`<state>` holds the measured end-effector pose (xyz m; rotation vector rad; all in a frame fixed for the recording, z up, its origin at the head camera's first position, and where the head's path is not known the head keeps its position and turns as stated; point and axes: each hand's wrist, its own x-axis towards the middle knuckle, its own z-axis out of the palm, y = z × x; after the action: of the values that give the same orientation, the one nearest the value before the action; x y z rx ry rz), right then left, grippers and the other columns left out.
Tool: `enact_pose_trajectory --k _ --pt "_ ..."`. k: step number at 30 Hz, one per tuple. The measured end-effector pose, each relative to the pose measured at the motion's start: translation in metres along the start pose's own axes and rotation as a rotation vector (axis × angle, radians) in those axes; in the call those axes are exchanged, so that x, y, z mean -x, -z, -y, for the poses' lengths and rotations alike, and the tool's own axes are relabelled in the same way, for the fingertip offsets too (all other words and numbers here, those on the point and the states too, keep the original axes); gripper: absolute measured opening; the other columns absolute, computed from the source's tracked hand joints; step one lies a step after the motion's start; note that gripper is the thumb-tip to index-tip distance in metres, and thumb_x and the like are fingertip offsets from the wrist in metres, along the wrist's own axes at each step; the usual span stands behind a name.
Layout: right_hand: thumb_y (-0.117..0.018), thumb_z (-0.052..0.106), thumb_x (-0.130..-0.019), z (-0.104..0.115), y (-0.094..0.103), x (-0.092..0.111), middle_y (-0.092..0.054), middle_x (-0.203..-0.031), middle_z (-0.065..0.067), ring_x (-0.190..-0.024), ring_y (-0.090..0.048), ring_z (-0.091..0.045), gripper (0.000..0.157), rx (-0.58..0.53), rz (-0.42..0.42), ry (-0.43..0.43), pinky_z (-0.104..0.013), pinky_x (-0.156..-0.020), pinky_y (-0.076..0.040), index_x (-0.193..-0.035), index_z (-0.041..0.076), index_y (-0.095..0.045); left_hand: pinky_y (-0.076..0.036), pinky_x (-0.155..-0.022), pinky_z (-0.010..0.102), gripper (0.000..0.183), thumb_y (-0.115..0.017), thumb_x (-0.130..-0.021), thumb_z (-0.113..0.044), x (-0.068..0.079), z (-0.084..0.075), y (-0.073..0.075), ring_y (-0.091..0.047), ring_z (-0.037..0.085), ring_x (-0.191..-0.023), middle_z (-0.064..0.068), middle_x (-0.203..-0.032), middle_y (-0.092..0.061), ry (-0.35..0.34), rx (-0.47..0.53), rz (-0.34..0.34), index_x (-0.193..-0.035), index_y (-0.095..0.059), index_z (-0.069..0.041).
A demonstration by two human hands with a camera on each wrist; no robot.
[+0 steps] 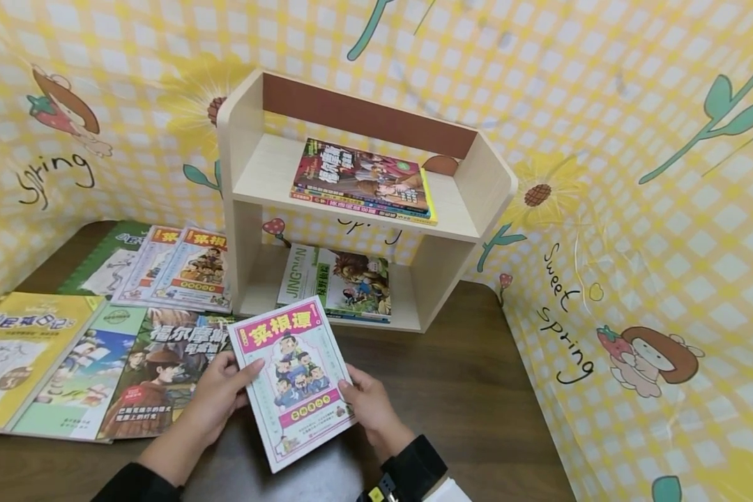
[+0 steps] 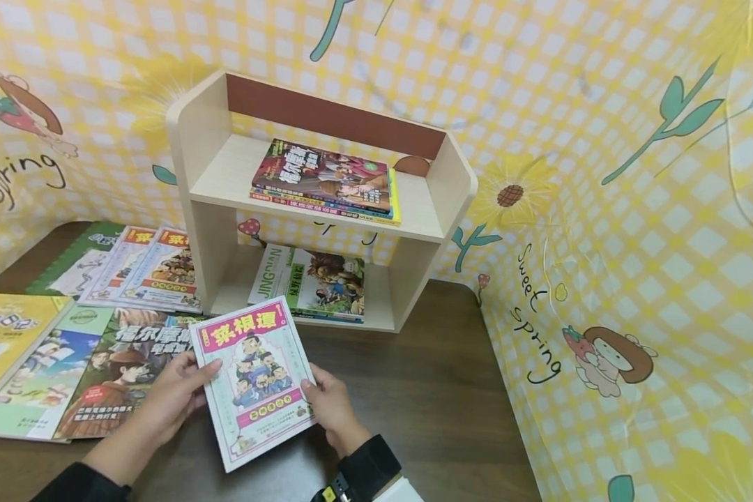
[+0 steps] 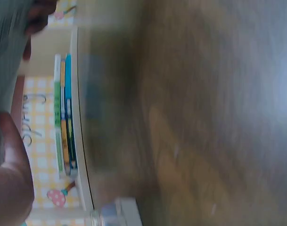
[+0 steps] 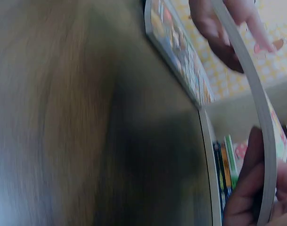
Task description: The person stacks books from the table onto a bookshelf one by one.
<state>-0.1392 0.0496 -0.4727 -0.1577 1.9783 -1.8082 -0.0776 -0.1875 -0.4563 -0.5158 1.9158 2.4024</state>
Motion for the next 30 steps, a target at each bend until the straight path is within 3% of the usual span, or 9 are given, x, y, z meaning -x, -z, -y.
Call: enact_pose_trajectory --k 8,13,18,23,26,30 --pt "-0.053 0.015 -0.099 0.011 0.038 0.001 -0.07 -0.09 -0.007 -0.069 -0.065 -0.013 0.04 0.057 0.13 -0.005 -0.023 -0.061 -0.051 -0.138 0.008 -0.054 -0.057 -0.078 0.035 0.06 -0.054 -0.1 -0.019 -0.001 -0.014 0.018 -0.069 0.017 -0.087 -0.002 -0.098 -0.067 -0.017 0.035 0.205 -0.142 -0.016 0.001" --pt "-0.052 0.014 -0.1 0.019 0.055 0.002 -0.07 -0.091 -0.008 -0.069 -0.066 -0.014 0.039 0.113 0.214 0.004 -0.024 -0.061 -0.053 -0.138 0.008 -0.053 -0.057 -0.08 0.04 0.065 -0.056 -0.098 -0.015 -0.003 -0.015 0.021 -0.069 0.023 -0.089 0.002 -0.103 -0.065 -0.016 -0.018 0.387 -0.143 -0.013 0.005" --pt "-0.052 0.016 -0.1 0.029 0.068 -0.001 -0.07 -0.09 -0.008 -0.069 -0.067 -0.015 0.04 0.205 0.266 0.009 -0.026 -0.061 -0.054 -0.139 0.008 -0.053 -0.057 -0.077 0.042 0.062 -0.058 -0.096 -0.011 -0.003 -0.014 0.021 -0.068 0.025 -0.09 0.006 -0.102 -0.066 -0.024 -0.069 0.492 -0.139 -0.018 0.009" --pt "-0.052 0.014 -0.1 0.043 0.076 -0.006 -0.071 -0.09 -0.01 -0.069 -0.067 -0.016 0.037 0.318 0.325 0.025 -0.026 -0.06 -0.054 -0.136 0.01 -0.057 -0.058 -0.073 0.042 0.062 -0.061 -0.093 -0.01 -0.001 -0.016 0.02 -0.068 0.027 -0.089 0.01 -0.102 -0.066 0.001 -0.092 0.553 -0.138 -0.022 0.007" --pt "-0.051 0.014 -0.1 0.05 0.078 -0.01 -0.071 -0.09 -0.01 -0.068 -0.067 -0.016 0.035 0.362 0.36 0.033 -0.026 -0.059 -0.053 -0.134 0.01 -0.059 -0.059 -0.068 0.042 0.077 -0.064 -0.091 -0.011 0.0 -0.016 0.016 -0.069 0.029 -0.086 0.011 -0.103 -0.066 0.01 -0.111 0.562 -0.146 -0.012 0.003" --pt "-0.051 0.014 -0.1 0.055 0.079 -0.015 -0.071 -0.09 -0.009 -0.068 -0.067 -0.015 0.035 0.364 0.369 0.009 -0.025 -0.059 -0.053 -0.134 0.011 -0.059 -0.058 -0.065 0.046 0.102 -0.069 -0.086 -0.006 0.0 -0.015 0.01 -0.068 0.031 -0.084 0.013 -0.109 -0.061 -0.02 -0.136 0.552 -0.155 0.007 -0.011"
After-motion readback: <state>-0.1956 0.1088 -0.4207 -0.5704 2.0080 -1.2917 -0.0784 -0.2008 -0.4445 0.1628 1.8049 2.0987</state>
